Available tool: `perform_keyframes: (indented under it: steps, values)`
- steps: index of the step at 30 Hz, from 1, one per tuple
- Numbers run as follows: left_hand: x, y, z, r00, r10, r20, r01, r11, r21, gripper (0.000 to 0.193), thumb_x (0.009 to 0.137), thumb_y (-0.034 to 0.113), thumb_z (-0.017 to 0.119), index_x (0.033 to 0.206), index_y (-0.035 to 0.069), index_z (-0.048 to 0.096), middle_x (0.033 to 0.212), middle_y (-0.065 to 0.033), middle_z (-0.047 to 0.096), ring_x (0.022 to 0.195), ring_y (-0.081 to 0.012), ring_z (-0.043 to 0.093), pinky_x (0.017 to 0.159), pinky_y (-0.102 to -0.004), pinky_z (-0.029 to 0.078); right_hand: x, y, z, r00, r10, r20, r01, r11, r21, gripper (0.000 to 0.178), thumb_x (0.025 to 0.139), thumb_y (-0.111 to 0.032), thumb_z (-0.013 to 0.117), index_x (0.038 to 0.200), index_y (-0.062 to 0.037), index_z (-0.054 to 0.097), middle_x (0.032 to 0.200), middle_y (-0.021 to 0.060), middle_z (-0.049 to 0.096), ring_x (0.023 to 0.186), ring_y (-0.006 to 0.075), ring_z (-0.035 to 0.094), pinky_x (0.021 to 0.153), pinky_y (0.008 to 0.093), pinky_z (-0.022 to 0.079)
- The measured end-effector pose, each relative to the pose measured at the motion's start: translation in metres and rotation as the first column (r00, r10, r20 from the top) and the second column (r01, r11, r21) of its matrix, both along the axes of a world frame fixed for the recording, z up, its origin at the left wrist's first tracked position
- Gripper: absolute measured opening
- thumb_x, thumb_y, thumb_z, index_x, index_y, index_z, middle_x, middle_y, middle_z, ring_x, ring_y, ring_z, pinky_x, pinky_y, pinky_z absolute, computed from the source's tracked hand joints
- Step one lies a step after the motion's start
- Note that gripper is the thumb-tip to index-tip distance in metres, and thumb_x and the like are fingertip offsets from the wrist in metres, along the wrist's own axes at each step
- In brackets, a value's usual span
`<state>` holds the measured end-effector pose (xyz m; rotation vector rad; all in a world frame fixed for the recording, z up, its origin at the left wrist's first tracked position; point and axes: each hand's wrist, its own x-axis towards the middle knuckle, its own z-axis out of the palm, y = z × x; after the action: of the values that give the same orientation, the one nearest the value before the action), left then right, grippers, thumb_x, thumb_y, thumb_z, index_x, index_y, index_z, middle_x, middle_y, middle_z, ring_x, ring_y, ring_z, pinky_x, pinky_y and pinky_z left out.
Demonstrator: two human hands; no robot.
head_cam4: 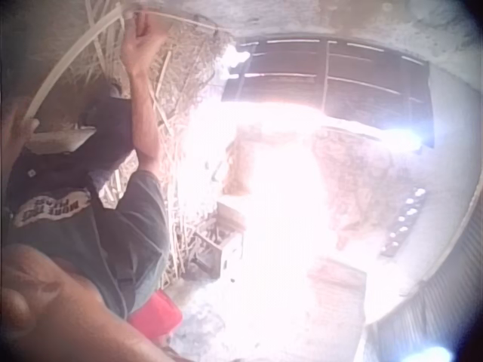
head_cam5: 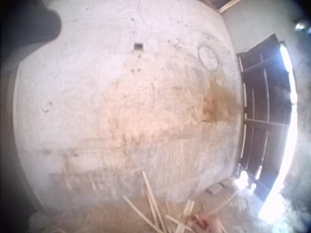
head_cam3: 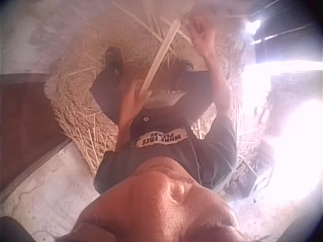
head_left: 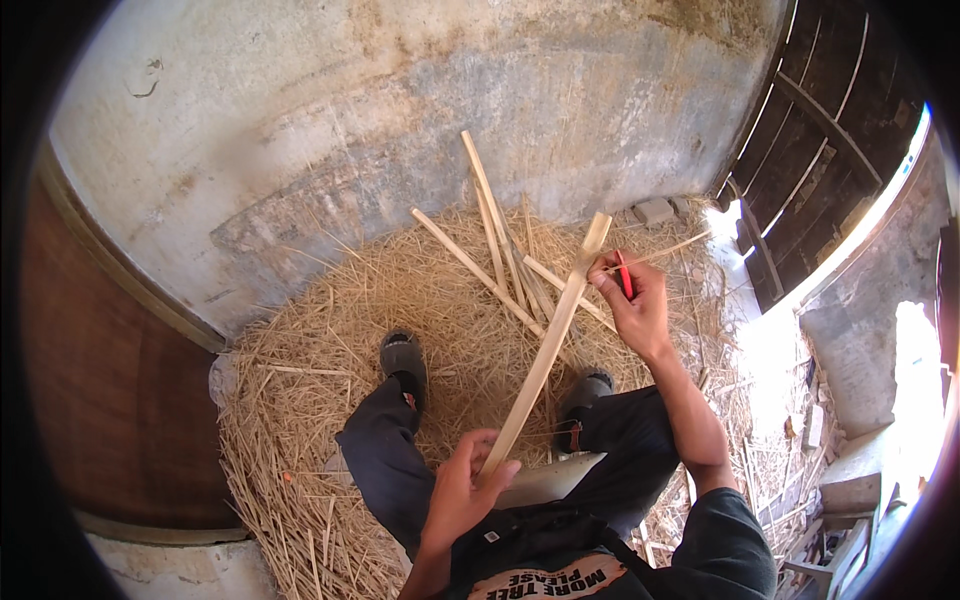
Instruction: The person sits on a straw-covered floor and uses a red utility knife to shave thin strips of wood from long bamboo poles. They hold the pole with one hand and scrape the blade along the length of the pole with the other, repeating the motion to smooth the surface.
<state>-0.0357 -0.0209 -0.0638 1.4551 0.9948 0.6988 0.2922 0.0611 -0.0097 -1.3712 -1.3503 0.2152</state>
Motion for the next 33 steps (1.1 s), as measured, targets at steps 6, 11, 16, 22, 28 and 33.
perform_keyframes:
  steps: [6,11,16,22,28,33]
  values:
    - [0.030,0.013,0.007,0.992,-0.007,0.125,0.009,1.000,-0.012,0.043,0.105,0.012,0.069,0.144,-0.003,0.059,0.091,-0.0055,0.071,0.067,-0.0056,0.063,0.059,-0.0226,0.050,-0.003,-0.007,0.004,0.986,0.104,-0.128,-0.112,0.992,-0.062,0.014,0.099,-0.011,0.077,0.105,0.0007,0.076,0.090,0.0038,0.074,0.084,0.0102,0.063,0.077,0.0305,0.052]
    - [0.035,0.017,-0.007,0.990,-0.025,0.138,0.020,0.999,0.035,0.045,0.107,0.011,0.067,0.149,-0.002,0.060,0.081,0.0012,0.062,0.062,-0.0033,0.052,0.055,-0.0228,0.041,0.008,-0.009,0.000,0.963,0.163,-0.214,-0.183,0.980,-0.077,0.014,0.101,-0.014,0.076,0.106,-0.0004,0.075,0.090,0.0019,0.073,0.086,0.0090,0.063,0.078,0.0283,0.051]
    - [0.030,0.015,-0.002,0.983,-0.039,0.180,0.050,0.997,-0.058,0.049,0.107,0.009,0.066,0.155,0.000,0.057,0.079,0.0040,0.057,0.062,-0.0026,0.048,0.054,-0.0230,0.039,0.016,-0.013,0.005,0.901,0.233,-0.366,-0.295,0.947,-0.125,0.018,0.103,-0.020,0.075,0.103,-0.0020,0.075,0.091,0.0033,0.074,0.075,0.0066,0.057,0.068,0.0261,0.044]
    - [0.024,0.016,0.009,0.969,-0.053,0.240,0.096,0.981,-0.170,0.050,0.108,0.008,0.067,0.155,0.000,0.057,0.079,0.0047,0.056,0.062,-0.0024,0.046,0.054,-0.0223,0.037,0.024,-0.012,-0.001,0.665,0.388,-0.638,-0.487,0.873,0.024,0.025,0.101,-0.027,0.076,0.100,-0.0044,0.065,0.088,0.0048,0.071,0.053,0.0030,0.038,0.052,0.0244,0.028]
    - [0.010,0.017,0.012,0.980,0.050,0.190,-0.037,0.997,-0.068,0.046,0.108,0.012,0.068,0.152,0.001,0.061,0.082,0.0069,0.057,0.064,-0.0016,0.046,0.055,-0.0217,0.037,0.041,-0.017,0.013,0.384,0.432,-0.816,-0.329,0.890,0.317,0.017,0.104,-0.021,0.070,0.102,-0.0060,0.064,0.086,0.0018,0.069,0.055,0.0011,0.037,0.051,0.0215,0.026]
    - [-0.017,0.029,0.024,0.967,0.121,0.223,-0.097,0.989,-0.115,0.046,0.108,0.015,0.068,0.152,0.001,0.062,0.083,0.0079,0.058,0.066,-0.0011,0.047,0.056,-0.0212,0.038,0.088,-0.016,0.008,0.833,0.148,-0.534,-0.183,0.983,-0.012,0.012,0.101,-0.016,0.070,0.102,-0.0040,0.069,0.089,0.0033,0.073,0.063,0.0066,0.054,0.059,0.0246,0.041]
